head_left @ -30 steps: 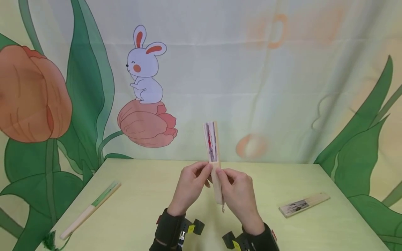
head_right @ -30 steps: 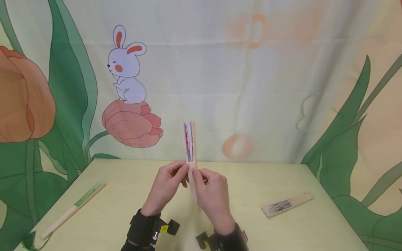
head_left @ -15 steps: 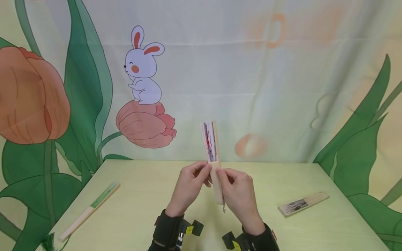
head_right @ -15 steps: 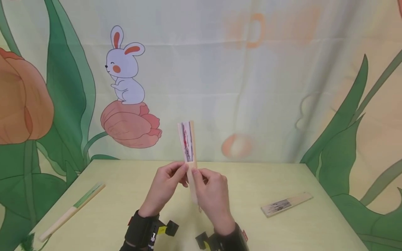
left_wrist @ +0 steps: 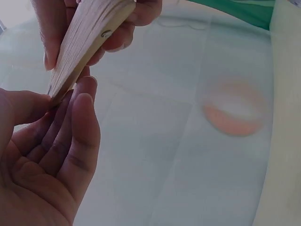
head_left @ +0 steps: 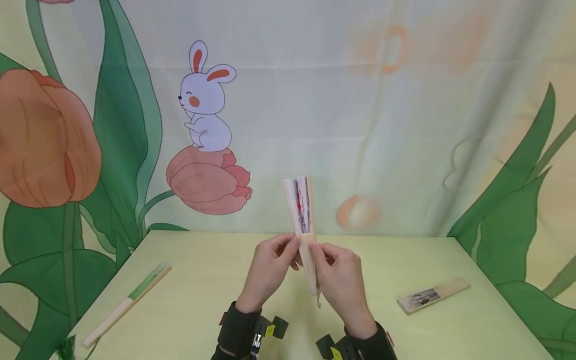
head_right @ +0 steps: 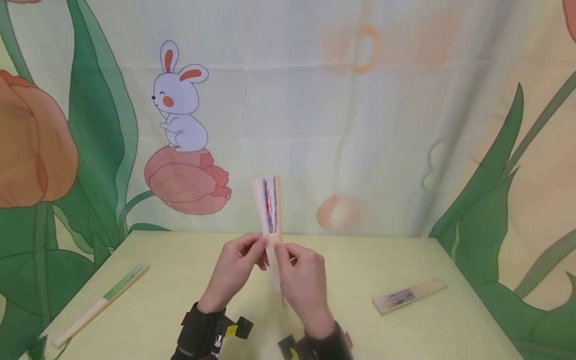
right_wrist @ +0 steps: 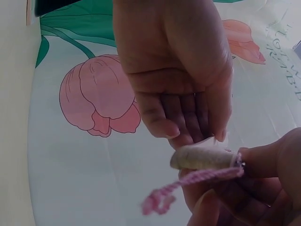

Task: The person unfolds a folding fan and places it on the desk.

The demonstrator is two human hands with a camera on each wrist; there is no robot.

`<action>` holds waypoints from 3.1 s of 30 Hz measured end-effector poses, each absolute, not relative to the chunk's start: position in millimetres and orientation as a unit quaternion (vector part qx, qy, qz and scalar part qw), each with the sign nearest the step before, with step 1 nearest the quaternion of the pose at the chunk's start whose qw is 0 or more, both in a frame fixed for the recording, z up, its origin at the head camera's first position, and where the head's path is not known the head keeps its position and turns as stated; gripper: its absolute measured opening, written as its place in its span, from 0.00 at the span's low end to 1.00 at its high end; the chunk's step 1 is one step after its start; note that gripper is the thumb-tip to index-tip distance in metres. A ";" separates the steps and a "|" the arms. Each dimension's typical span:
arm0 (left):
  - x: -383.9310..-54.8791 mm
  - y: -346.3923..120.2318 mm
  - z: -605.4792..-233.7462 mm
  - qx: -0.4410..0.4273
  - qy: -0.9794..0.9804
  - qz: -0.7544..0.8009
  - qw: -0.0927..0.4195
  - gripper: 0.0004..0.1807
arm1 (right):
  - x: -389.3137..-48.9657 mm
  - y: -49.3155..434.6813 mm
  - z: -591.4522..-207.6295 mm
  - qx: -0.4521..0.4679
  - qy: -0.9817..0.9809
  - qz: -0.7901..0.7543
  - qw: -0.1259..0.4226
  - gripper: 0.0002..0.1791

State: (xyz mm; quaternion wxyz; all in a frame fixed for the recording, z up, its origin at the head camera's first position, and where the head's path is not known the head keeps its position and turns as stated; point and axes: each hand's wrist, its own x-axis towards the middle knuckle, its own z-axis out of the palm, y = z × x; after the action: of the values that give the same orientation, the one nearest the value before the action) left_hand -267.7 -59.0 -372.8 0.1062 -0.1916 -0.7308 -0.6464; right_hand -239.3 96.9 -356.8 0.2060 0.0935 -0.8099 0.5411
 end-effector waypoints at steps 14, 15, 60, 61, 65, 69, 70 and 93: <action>-267.4 -59.5 -373.1 -0.193 -0.749 -0.620 0.130 0.11 | -240.0 92.2 -358.8 0.082 -0.809 0.541 0.217 0.11; -267.7 -59.6 -373.2 -0.194 -0.749 -0.620 0.131 0.11 | -240.1 92.2 -358.9 0.079 -0.808 0.541 0.219 0.11; -271.0 -59.2 -372.8 -0.157 -0.709 -0.679 0.111 0.12 | -247.7 101.7 -360.2 0.057 -0.763 0.628 0.139 0.10; -271.3 -59.1 -372.8 -0.156 -0.708 -0.680 0.111 0.12 | -247.9 102.2 -360.1 0.056 -0.761 0.631 0.138 0.10; -272.2 -59.4 -372.4 -0.154 -0.705 -0.683 0.111 0.12 | -248.4 103.8 -358.7 0.055 -0.741 0.656 0.132 0.11; -272.9 -60.4 -372.5 -0.149 -0.701 -0.689 0.112 0.12 | -248.3 104.6 -357.8 0.055 -0.722 0.679 0.125 0.11; -273.1 -60.6 -372.6 -0.148 -0.700 -0.690 0.112 0.12 | -248.1 104.7 -357.6 0.054 -0.719 0.682 0.124 0.11; -271.4 -63.0 -371.5 -0.151 -0.665 -0.723 0.109 0.14 | -247.4 106.8 -355.7 0.040 -0.690 0.712 0.122 0.12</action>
State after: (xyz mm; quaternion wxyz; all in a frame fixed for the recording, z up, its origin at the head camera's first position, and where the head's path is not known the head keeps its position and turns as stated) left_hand -271.4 -63.0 -371.5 0.1088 -0.1508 -0.6653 -0.7230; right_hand -247.4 106.8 -355.7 0.1221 0.0401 -0.6903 0.7120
